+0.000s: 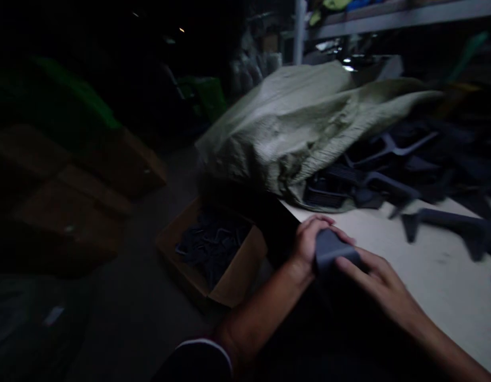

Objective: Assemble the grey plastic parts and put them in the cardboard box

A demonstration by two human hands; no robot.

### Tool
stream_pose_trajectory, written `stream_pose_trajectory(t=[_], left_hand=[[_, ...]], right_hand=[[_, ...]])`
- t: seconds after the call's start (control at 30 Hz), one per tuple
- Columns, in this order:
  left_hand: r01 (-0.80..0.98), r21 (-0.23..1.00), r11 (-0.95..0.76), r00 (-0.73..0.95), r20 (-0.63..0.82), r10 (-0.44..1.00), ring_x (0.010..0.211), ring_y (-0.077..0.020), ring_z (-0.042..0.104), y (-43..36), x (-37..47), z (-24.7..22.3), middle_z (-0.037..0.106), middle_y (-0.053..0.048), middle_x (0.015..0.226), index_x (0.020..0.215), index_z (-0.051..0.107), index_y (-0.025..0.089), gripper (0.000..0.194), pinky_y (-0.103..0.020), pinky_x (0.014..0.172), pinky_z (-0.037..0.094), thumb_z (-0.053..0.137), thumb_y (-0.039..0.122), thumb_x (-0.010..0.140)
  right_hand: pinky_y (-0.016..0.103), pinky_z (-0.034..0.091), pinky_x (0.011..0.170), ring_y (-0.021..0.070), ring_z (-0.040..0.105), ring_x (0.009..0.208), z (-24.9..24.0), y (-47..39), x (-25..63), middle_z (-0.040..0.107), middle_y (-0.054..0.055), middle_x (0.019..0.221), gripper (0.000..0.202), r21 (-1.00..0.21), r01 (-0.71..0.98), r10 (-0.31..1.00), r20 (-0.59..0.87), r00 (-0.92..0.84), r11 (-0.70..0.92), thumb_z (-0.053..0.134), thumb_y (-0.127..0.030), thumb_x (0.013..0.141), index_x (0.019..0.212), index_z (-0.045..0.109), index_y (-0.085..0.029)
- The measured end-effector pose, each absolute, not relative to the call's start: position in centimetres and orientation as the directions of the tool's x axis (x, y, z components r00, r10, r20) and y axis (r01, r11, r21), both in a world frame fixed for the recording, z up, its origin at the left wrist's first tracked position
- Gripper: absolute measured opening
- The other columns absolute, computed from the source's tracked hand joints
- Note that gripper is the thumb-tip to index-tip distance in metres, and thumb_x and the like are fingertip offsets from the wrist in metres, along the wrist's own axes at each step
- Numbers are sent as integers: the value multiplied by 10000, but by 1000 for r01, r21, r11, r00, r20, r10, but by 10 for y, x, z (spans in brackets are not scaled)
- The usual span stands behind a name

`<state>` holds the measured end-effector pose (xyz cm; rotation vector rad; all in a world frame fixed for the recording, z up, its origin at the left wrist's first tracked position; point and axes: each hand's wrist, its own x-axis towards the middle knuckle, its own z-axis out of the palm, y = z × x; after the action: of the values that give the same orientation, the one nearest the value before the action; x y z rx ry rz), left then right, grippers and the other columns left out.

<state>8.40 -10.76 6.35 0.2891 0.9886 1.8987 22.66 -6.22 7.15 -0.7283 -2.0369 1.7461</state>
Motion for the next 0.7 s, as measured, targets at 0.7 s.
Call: stream_pose_trajectory(t=[0.7], left_hand=[[-887,458,-62,-311,-492,814,653,-225,712,-98,80,26,649,26,615,993,561,208,283,-396,801,599,684,199,739]], right_hand=[[371,574,896,269,716,961,36,-42,264,791,61,1053,403,-978,204,468,-159,-869,48,655,-489,1006,1284,779,-226]])
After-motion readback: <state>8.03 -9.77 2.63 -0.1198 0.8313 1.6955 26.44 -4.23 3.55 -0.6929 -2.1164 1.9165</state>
